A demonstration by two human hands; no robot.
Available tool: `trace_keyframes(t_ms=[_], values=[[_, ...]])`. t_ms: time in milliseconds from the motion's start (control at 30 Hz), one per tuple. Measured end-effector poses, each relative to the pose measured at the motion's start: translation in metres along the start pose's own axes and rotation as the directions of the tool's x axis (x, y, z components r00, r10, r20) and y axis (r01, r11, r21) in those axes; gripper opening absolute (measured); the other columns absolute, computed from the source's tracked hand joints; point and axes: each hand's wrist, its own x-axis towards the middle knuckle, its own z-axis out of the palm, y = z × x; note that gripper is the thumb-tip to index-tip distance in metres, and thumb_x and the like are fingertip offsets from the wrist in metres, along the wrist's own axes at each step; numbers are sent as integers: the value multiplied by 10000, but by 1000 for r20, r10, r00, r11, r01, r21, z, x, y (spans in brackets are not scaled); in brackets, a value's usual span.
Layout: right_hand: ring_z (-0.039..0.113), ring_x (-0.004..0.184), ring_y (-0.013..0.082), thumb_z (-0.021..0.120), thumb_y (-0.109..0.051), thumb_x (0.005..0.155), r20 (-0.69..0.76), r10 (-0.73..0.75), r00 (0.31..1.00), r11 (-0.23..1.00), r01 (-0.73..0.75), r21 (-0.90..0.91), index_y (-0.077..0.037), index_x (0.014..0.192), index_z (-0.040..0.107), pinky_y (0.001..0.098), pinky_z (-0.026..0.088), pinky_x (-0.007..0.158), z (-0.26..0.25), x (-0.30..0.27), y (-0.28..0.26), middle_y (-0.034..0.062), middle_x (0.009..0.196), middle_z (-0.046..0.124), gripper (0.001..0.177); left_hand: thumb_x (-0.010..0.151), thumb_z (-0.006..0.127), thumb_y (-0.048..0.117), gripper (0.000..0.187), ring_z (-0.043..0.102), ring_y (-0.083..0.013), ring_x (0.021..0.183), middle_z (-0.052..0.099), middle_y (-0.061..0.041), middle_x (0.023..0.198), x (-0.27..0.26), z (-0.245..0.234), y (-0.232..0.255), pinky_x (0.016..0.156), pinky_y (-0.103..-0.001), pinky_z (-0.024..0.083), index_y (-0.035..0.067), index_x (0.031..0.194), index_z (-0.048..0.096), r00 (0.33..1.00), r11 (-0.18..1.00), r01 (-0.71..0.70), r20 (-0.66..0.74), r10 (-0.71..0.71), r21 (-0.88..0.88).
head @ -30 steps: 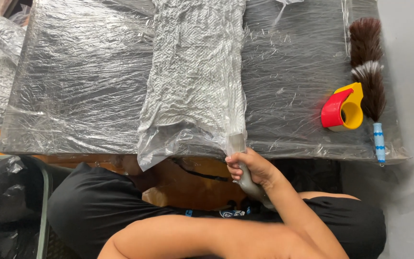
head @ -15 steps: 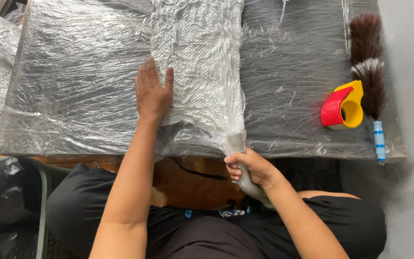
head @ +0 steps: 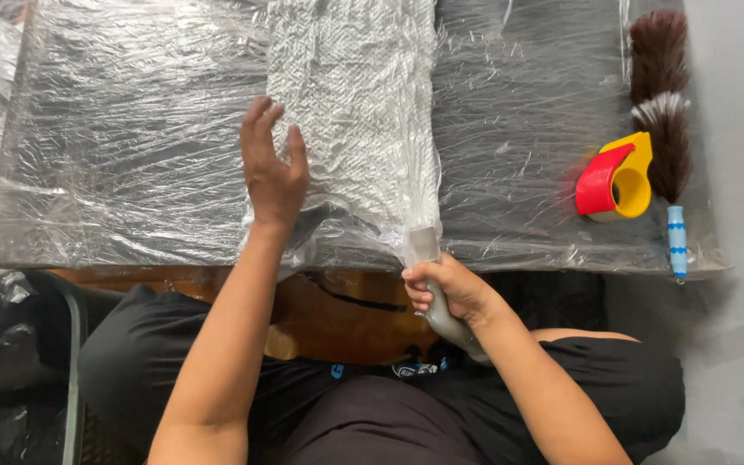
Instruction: A person is vacuum sealing a pillow inside a plastic bag using a vacuum hose and then sealing the opening with tape.
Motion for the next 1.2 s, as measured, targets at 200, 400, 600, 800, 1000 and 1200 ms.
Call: trace_keyframes(t_ms=[200, 400, 600, 800, 1000, 1200], values=[[422, 392, 129, 660, 5, 802, -3, 7, 1000, 1000, -7, -8, -49, 647, 513, 335, 430, 386, -1, 3, -1, 15, 533, 343, 221, 1028, 589, 259, 150, 607, -228, 691, 579, -49, 761, -95, -35, 123, 658, -328, 503, 138, 946, 619, 892, 873, 442, 204, -404, -207], [430, 401, 129, 659, -20, 805, -9, 7, 1000, 1000, -7, 7, -48, 642, 505, 330, 411, 382, 4, 0, 0, 11, 532, 335, 226, 1003, 576, 604, 610, 724, -345, 1100, 607, -258, 1325, -229, -8, 147, 862, -465, 598, 111, 1351, 488, 111, 196, 980, 885, -453, -23], [445, 394, 164, 658, -93, 803, 0, 11, 1000, 998, -11, -64, -67, 606, 470, 312, 404, 404, 5, 6, -5, 29, 476, 363, 274, 982, 689, 488, 593, 663, -278, 1158, 664, -216, 1238, -181, -1, 186, 979, -456, 545, 40, 1331, 518, 128, -128, 970, 879, -460, -208], [459, 419, 122, 670, -56, 812, -32, -12, 999, 999, 11, -36, -67, 631, 484, 310, 463, 431, 15, -2, -5, -3, 510, 358, 260, 978, 603, 597, 844, 442, -302, 1423, 495, -260, 1489, -153, -21, 215, 1174, -497, 366, -5, 1525, 380, 93, -81, 984, 840, -535, -161], [510, 464, 157, 705, -75, 839, -45, -37, 998, 998, 35, -42, -65, 662, 507, 346, 521, 469, 11, 0, 4, 16, 553, 380, 265, 955, 400, 791, 946, 462, -384, 1414, 523, -263, 1471, -147, -16, 211, 1172, -518, 372, 19, 1500, 434, 55, 111, 994, 801, -596, 14], [681, 687, 229, 722, -282, 903, -17, -150, 988, 967, 144, -209, -81, 609, 521, 326, 534, 808, 27, -3, -1, 90, 570, 556, 409, 925, 398, 819, 1007, 460, -361, 1424, 506, -244, 1501, -139, -23, 211, 1181, -483, 376, -1, 1509, 412, 37, 129, 990, 779, -626, 56]])
